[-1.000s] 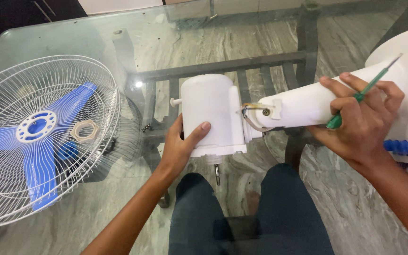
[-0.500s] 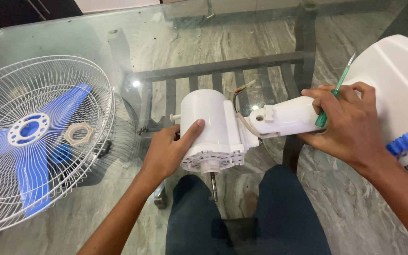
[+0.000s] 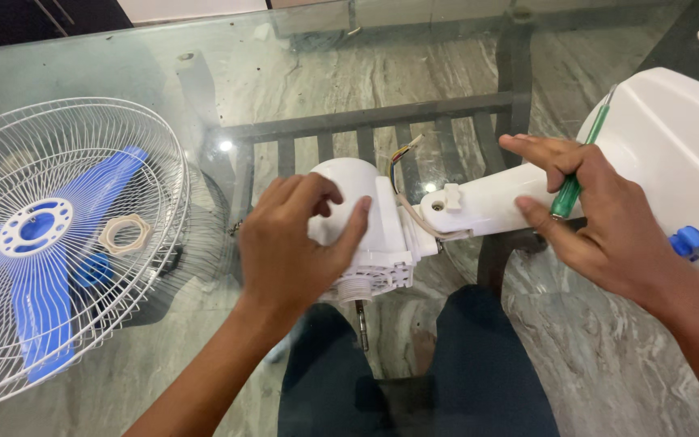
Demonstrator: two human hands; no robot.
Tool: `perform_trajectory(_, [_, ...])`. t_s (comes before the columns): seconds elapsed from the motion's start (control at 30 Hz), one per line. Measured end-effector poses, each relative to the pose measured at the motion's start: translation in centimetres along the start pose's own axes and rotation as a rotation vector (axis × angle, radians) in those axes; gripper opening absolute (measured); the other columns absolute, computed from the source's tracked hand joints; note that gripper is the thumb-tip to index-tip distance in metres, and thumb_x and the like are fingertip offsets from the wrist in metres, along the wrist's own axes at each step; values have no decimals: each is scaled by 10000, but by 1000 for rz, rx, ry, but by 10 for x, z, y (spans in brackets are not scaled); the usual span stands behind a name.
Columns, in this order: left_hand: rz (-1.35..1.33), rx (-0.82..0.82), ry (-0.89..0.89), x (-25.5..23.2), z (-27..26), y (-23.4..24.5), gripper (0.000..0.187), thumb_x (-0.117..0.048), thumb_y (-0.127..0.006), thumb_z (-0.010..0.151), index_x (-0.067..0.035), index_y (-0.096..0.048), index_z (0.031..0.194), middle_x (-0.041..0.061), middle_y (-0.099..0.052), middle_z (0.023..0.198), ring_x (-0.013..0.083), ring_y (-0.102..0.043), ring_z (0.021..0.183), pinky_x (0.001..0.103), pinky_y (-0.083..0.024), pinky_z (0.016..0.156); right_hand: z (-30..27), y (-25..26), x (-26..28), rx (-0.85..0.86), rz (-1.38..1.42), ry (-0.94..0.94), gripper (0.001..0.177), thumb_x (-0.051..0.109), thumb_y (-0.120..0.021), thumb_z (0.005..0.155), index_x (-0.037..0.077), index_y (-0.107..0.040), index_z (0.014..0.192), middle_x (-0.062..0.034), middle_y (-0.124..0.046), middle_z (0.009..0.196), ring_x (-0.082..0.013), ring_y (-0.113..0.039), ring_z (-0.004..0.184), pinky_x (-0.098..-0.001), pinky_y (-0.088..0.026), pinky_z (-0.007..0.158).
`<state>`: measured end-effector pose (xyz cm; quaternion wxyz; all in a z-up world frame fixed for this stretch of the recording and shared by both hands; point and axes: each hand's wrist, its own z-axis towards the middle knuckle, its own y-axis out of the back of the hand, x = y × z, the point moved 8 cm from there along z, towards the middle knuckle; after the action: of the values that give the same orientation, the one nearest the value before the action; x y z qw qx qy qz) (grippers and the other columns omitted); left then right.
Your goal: The person disassembles a white table fan motor housing using a green screwdriver, removing screws and separating the casing halves. They manipulate the internal components and wires, then reassemble the housing by aligning the parts and tightening the screws.
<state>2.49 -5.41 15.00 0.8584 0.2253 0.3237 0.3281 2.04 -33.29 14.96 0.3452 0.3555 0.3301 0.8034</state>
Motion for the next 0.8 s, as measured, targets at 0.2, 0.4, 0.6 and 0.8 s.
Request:
perform_trajectory(0.2, [-155,104,-271,-40,29,-40,195,-163,-808,820,-65,-709,957,71,-631,972,233,-562,974,389,-454,862,26,8,24,-29,272,-102,350,352,-509,1089,18,-611,1072,-44,-751,833,-97,-697,665,-252,-498,556])
perform_trajectory(0.4, [-104,346,-267,-31,30,-79,357,-345,-792,780,-71,-768,1007,115,-711,1056,296,-599,1064,441,-459,929,48,-40,16,270,-97,-321,468,516,-687,913,49,-715,943,-78,-760,738,-206,-713,524,-381,-558,520])
perform_trajectory(0.6, [38,562,-191,-15,25,-105,457,-554,-754,761,-124,-810,904,93,-760,786,285,-630,1079,542,-349,1069,35,-69,26,212,-250,-73,485,460,-729,860,2,-755,1017,-178,-761,886,-340,-718,920,-504,-483,1026])
perform_trajectory(0.8, [57,559,-159,-14,31,-111,569,-664,-791,624,-171,-828,904,66,-755,728,257,-621,977,478,-352,994,25,-75,26,98,-182,50,416,360,-659,941,-30,-736,1065,-194,-746,1029,-344,-698,1016,-482,-453,1086])
